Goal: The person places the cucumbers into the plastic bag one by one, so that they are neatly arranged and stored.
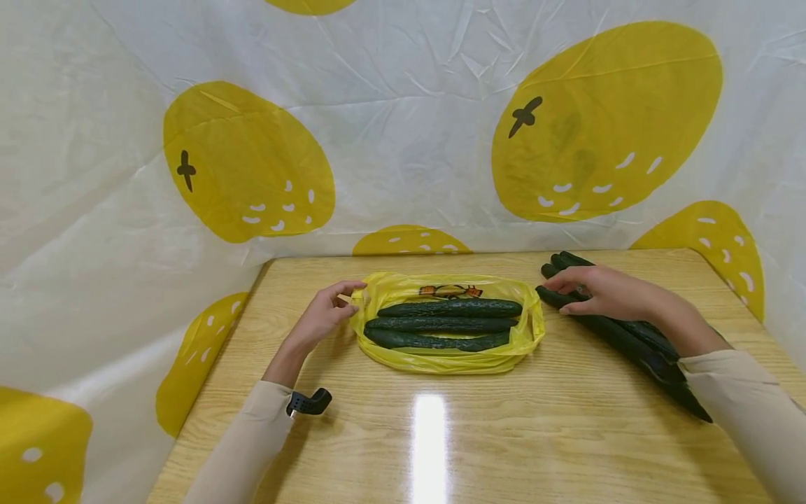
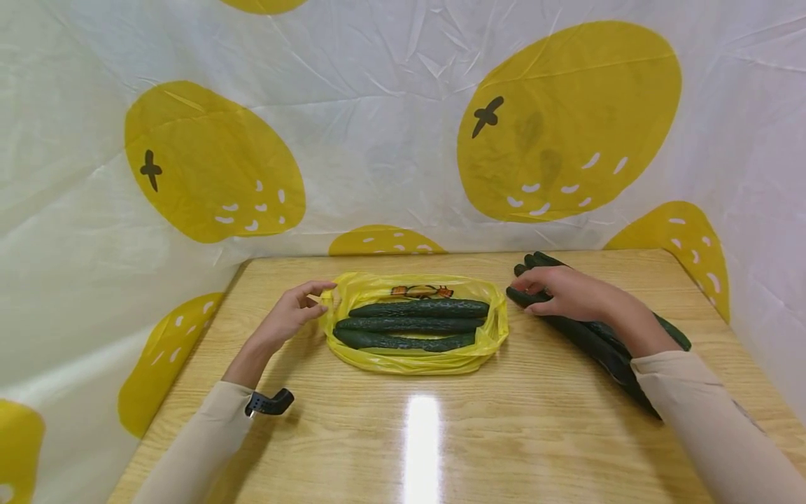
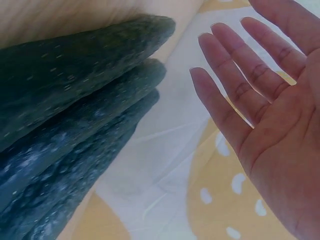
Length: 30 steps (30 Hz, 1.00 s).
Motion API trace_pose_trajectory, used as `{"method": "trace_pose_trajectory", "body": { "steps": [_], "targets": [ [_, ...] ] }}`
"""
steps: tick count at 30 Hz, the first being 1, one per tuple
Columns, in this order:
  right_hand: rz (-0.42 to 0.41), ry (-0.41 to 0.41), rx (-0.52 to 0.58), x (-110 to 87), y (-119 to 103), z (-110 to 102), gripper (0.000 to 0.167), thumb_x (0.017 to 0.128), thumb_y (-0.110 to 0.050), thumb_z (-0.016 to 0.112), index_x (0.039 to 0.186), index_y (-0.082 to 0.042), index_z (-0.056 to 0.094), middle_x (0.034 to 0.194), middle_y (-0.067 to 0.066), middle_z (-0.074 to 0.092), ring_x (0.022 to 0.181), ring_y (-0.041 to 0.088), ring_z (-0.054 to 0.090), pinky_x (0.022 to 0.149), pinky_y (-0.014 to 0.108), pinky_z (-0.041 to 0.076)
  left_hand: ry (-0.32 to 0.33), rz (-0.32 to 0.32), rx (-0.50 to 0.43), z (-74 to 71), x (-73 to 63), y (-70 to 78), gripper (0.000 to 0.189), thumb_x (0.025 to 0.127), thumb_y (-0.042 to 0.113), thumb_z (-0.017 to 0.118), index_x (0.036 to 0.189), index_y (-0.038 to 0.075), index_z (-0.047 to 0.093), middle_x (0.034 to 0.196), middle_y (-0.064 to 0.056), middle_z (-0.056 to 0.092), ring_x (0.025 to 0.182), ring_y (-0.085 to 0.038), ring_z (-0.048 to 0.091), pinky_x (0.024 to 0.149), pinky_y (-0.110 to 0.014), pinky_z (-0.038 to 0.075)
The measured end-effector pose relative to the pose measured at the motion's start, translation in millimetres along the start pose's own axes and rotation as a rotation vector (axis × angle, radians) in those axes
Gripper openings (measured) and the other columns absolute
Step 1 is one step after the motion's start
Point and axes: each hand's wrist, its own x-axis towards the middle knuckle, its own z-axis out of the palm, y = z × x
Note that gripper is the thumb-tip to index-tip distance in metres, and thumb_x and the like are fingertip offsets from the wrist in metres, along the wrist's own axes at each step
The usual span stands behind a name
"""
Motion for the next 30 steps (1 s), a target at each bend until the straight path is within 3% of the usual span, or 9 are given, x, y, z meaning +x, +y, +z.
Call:
{"method": "trace_pose_trajectory", "body": {
  "steps": [7, 30],
  "targets": [
    [0.015, 0.011, -0.019, -11.1, 10.5, 3.3, 0.049, 0.093, -0.022, 0.075, 0.135, -0.004, 0.061, 0.131, 0.013, 0.065, 0.119, 0.035, 0.062, 0.092, 0.050, 0.053, 0.004, -0.007, -0.001, 0.1, -0.3, -0.4, 0.044, 0.099, 0.001, 0.060, 0.142, 0.013, 0.060, 0.130, -0.017, 0.049, 0.091, -0.026, 0.055, 0.075, -0.042, 0.051],
    [0.106, -0.004, 0.037, -40.5, 37.2, 14.8, 0.055, 0.093, -0.029, 0.074, 0.139, -0.003, 0.057, 0.136, 0.021, 0.058, 0.119, 0.041, 0.060, 0.087, 0.044, 0.056, 0.010, 0.001, -0.005, 0.8, 0.0, -0.1, 0.045, 0.098, 0.002, 0.060, 0.142, 0.012, 0.059, 0.127, -0.018, 0.049, 0.091, -0.026, 0.055, 0.079, -0.049, 0.051]
  ]
}}
